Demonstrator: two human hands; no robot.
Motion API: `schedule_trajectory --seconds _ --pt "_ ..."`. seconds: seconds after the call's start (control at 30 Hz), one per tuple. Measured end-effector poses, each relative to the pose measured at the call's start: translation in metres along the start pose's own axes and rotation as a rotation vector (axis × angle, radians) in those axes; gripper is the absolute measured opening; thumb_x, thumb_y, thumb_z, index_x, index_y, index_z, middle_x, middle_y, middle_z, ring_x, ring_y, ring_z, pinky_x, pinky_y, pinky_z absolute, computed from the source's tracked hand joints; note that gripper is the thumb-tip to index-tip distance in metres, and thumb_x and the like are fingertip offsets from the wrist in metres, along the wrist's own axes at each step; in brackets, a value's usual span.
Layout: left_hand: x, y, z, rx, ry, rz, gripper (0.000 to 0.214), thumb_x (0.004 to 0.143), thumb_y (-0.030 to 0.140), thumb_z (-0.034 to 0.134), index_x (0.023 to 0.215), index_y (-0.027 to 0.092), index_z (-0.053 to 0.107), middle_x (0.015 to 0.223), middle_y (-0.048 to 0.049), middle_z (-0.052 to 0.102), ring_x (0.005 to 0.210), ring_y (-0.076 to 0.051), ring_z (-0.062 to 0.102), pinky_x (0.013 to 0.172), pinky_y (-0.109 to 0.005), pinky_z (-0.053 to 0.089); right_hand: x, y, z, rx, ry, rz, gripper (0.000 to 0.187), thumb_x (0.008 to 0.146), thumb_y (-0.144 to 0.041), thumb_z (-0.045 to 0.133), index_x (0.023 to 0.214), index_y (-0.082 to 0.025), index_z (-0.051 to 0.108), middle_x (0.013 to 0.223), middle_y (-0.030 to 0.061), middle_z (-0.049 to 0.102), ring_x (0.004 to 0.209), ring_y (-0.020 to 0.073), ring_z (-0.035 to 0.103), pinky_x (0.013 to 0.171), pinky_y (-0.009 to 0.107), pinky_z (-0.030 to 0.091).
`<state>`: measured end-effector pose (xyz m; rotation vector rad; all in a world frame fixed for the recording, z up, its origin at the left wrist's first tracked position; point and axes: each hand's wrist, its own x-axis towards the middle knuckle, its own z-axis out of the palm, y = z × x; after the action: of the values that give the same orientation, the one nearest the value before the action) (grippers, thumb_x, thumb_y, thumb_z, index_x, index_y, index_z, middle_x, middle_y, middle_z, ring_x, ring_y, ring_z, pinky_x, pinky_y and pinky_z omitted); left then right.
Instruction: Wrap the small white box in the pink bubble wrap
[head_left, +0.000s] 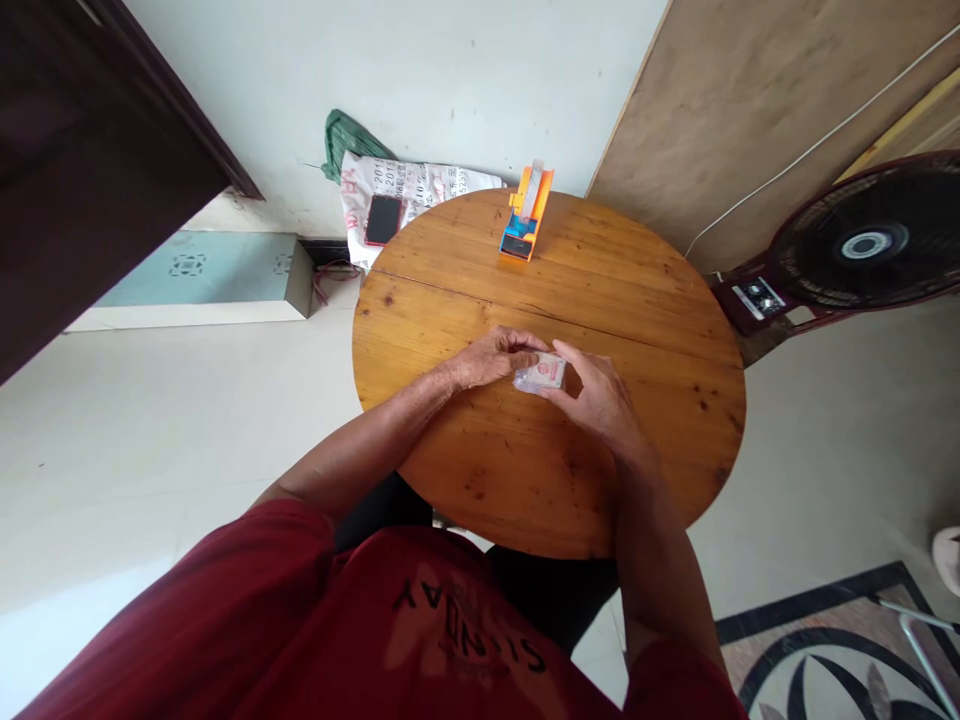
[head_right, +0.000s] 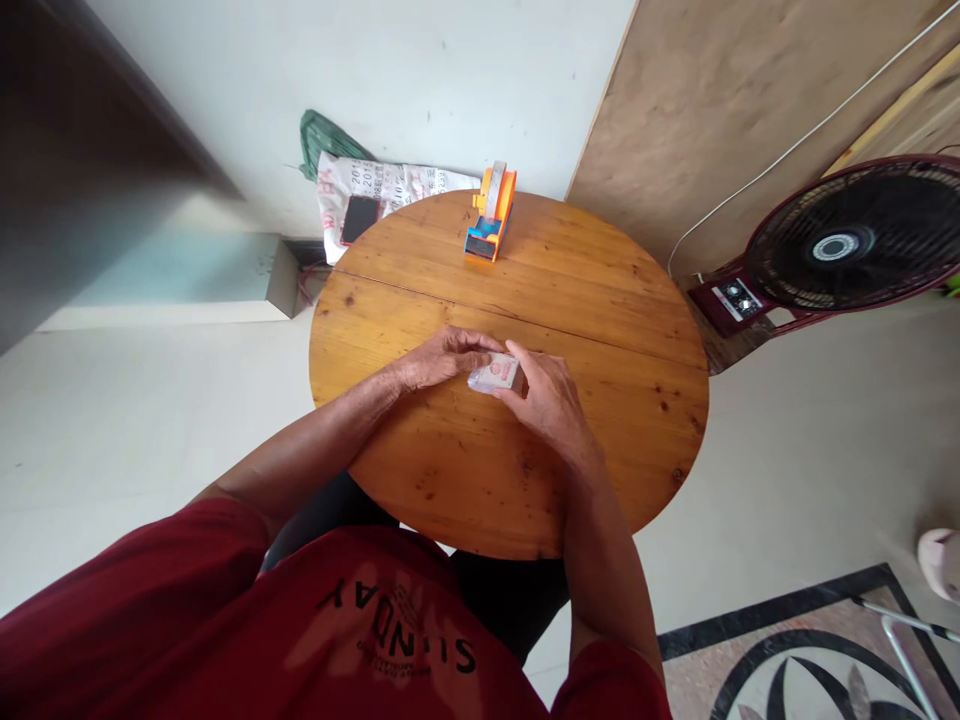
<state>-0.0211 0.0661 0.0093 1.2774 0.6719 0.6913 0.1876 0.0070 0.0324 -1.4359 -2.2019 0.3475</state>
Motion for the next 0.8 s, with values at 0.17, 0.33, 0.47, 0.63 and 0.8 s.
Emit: schedule_trajectory --seconds 0.17,0.33,0.47,0.63,0.8 --pt "0.000 0.000 0.000 -0.051 0.109 0.027 0.038 0.078 0.025 0.077 0.114 0.013 0.071 0.110 -0.0101 0.074 0.092 -0.017 0.069 0.090 -0.033 0.052 0.001 0.005 0.000 0.005 0.004 0.070 0.065 0.081 -0.038 0.074 0.142 -0.027 0.054 0.129 0.0130 0.071 0.115 0.0366 0.067 0.098 0.057 0.051" --pt "0.002 -0.002 0.000 -0.046 0.183 0.022 0.040 0.078 0.029 0.078 0.114 0.013 0.070 0.116 -0.0111 0.073 0.100 -0.020 0.068 0.099 -0.038 0.049 0.000 0.008 -0.006 0.043 -0.064 0.124 0.074 0.077 -0.038 0.076 0.146 -0.029 0.050 0.133 0.0115 0.068 0.119 0.0381 0.065 0.101 0.059 0.049" --pt "0.003 -0.004 0.000 -0.062 0.161 0.029 0.042 0.078 0.036 0.080 0.112 0.013 0.070 0.111 -0.0101 0.074 0.095 -0.018 0.069 0.095 -0.035 0.051 -0.001 0.006 -0.013 0.057 -0.040 0.083 0.079 0.077 -0.039 0.078 0.148 -0.031 0.046 0.136 0.0102 0.067 0.125 0.0367 0.061 0.106 0.060 0.045" --pt "0.004 -0.008 0.000 -0.046 0.162 0.053 0.044 0.077 0.039 0.082 0.110 0.012 0.071 0.101 -0.0079 0.075 0.086 -0.015 0.068 0.085 -0.031 0.052 -0.001 0.005 -0.016 0.059 0.022 0.040 0.070 0.081 -0.037 0.075 0.146 -0.030 0.049 0.132 0.0098 0.069 0.124 0.0342 0.063 0.108 0.059 0.044" --pt "0.006 -0.011 0.001 -0.045 0.149 0.075 0.041 0.075 0.038 0.083 0.104 0.012 0.071 0.091 -0.0051 0.073 0.078 -0.013 0.065 0.077 -0.027 0.050 -0.002 0.003 -0.013 0.064 0.017 0.085 0.060 0.083 -0.034 0.071 0.140 -0.028 0.055 0.127 0.0091 0.072 0.119 0.0324 0.066 0.105 0.056 0.048"
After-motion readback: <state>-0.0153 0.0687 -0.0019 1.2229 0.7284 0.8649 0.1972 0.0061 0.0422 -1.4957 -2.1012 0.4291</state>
